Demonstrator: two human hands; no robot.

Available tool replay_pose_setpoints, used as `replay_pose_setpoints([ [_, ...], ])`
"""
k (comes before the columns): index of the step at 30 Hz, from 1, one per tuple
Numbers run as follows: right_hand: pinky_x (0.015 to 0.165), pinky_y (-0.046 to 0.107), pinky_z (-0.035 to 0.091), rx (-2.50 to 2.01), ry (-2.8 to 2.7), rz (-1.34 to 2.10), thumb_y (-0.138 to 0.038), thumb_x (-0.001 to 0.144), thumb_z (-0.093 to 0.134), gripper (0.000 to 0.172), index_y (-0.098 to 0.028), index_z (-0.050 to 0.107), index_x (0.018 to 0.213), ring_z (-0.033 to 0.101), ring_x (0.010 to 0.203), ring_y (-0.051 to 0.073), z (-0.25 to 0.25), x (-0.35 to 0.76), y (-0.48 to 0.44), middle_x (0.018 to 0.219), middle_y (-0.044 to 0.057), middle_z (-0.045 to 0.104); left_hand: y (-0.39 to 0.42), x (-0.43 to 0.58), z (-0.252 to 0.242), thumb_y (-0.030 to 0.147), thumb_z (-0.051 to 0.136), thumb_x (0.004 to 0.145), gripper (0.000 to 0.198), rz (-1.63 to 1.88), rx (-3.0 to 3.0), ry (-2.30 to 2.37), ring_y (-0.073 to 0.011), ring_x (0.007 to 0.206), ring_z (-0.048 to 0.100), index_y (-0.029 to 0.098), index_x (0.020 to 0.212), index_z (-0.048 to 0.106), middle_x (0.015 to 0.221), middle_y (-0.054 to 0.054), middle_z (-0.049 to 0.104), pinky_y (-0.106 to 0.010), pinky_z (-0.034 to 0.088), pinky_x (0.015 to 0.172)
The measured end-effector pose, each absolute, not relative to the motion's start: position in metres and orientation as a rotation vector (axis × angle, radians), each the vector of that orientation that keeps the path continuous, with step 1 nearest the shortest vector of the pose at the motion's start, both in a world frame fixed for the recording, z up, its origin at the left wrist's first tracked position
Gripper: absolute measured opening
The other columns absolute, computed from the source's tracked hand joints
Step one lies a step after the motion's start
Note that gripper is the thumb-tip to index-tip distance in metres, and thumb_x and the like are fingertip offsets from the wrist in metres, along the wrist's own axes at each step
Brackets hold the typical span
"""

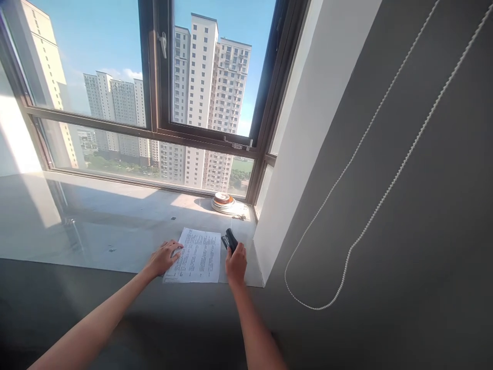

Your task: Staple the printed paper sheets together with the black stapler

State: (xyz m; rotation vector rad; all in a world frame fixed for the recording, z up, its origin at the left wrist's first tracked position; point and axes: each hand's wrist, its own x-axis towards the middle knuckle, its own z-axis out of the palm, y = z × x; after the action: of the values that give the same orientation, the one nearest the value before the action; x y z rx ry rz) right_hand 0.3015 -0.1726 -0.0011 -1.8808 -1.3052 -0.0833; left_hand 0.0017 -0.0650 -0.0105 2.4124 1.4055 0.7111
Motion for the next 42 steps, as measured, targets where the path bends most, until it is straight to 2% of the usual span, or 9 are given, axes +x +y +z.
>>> replay_pose_setpoints([
  [2,0.089,0.039,0.055,-1.771,-1.385,0.011,-0.042,0.106,0.043,0.035,-0.022,0.050,0.133,0.066,0.113,0.032,0.001,0.280,-0.165,0.121,0.015,0.067,-0.067,0.002,-0.008,0.040,0.045,0.097,0.044,0.687,2.426,1.411,-0.0338,0.126,0.057,0.023,0.129,0.070,0.133,-0.014,0.065,-0.042,0.054,0.086],
  [6,0.098,0.038,0.051,-1.592,-1.654,0.117,-0.029,0.099,0.059,0.030,-0.024,0.057,0.128,0.065,0.115,0.030,0.002,0.246,-0.147,0.124,0.010,0.069,-0.071,0.003,-0.004,0.037,0.043,0.100,0.040,0.658,2.437,1.421,-0.0322,0.125,0.057,0.023,0.127,0.068,0.135,-0.013,0.064,-0.041,0.053,0.086],
  [13,0.092,0.033,0.050,-1.484,-1.780,0.337,-0.023,0.089,0.071,0.034,-0.027,0.063,0.121,0.068,0.106,0.025,-0.003,0.241,-0.136,0.114,0.005,0.073,-0.070,0.002,-0.003,0.024,0.040,0.099,0.036,0.695,2.397,1.449,-0.0296,0.126,0.058,0.020,0.122,0.066,0.132,-0.014,0.066,-0.040,0.050,0.091],
  [16,0.097,0.035,0.049,-1.481,-1.727,0.381,-0.021,0.086,0.072,0.034,-0.026,0.064,0.118,0.066,0.111,0.026,-0.003,0.244,-0.135,0.117,0.005,0.072,-0.070,0.000,-0.003,0.026,0.044,0.097,0.034,0.741,2.368,1.434,-0.0295,0.123,0.060,0.022,0.119,0.070,0.129,-0.013,0.068,-0.040,0.051,0.092],
  [19,0.100,0.037,0.048,-1.444,-1.681,0.416,-0.021,0.082,0.073,0.039,-0.025,0.065,0.120,0.065,0.112,0.026,-0.002,0.245,-0.133,0.119,0.006,0.071,-0.067,-0.004,-0.004,0.037,0.049,0.096,0.034,0.792,2.326,1.336,-0.0278,0.109,0.065,0.023,0.114,0.075,0.119,-0.011,0.072,-0.039,0.051,0.091],
  [22,0.099,0.039,0.050,-1.368,-1.633,0.542,-0.031,0.085,0.070,0.035,-0.025,0.065,0.120,0.065,0.111,0.027,-0.002,0.249,-0.131,0.118,0.006,0.071,-0.063,-0.008,-0.005,0.050,0.052,0.095,0.041,0.852,2.243,1.234,-0.0259,0.096,0.067,0.022,0.112,0.078,0.112,-0.009,0.075,-0.038,0.052,0.090],
  [27,0.098,0.040,0.049,-1.345,-1.563,0.698,-0.038,0.091,0.050,0.038,-0.023,0.069,0.121,0.063,0.113,0.029,-0.002,0.256,-0.128,0.121,0.009,0.070,-0.060,-0.008,-0.007,0.060,0.058,0.089,0.050,0.888,2.168,1.205,-0.0274,0.095,0.067,0.020,0.111,0.080,0.110,-0.011,0.076,-0.037,0.052,0.085],
  [36,0.097,0.038,0.048,-1.325,-1.545,0.671,-0.036,0.087,0.037,0.044,-0.023,0.075,0.105,0.063,0.103,0.026,-0.006,0.255,-0.117,0.102,0.006,0.074,-0.058,-0.004,-0.013,0.049,0.063,0.086,0.039,0.967,2.154,1.259,-0.0253,0.086,0.067,0.019,0.105,0.078,0.100,-0.009,0.077,-0.034,0.051,0.079],
  [42,0.094,0.036,0.050,-1.365,-1.556,0.592,-0.032,0.087,0.037,0.041,-0.022,0.075,0.100,0.065,0.102,0.026,-0.008,0.257,-0.114,0.103,0.007,0.074,-0.056,-0.003,-0.015,0.041,0.061,0.085,0.034,0.984,2.160,1.271,-0.0220,0.081,0.065,0.019,0.105,0.078,0.098,-0.008,0.078,-0.032,0.050,0.077],
])
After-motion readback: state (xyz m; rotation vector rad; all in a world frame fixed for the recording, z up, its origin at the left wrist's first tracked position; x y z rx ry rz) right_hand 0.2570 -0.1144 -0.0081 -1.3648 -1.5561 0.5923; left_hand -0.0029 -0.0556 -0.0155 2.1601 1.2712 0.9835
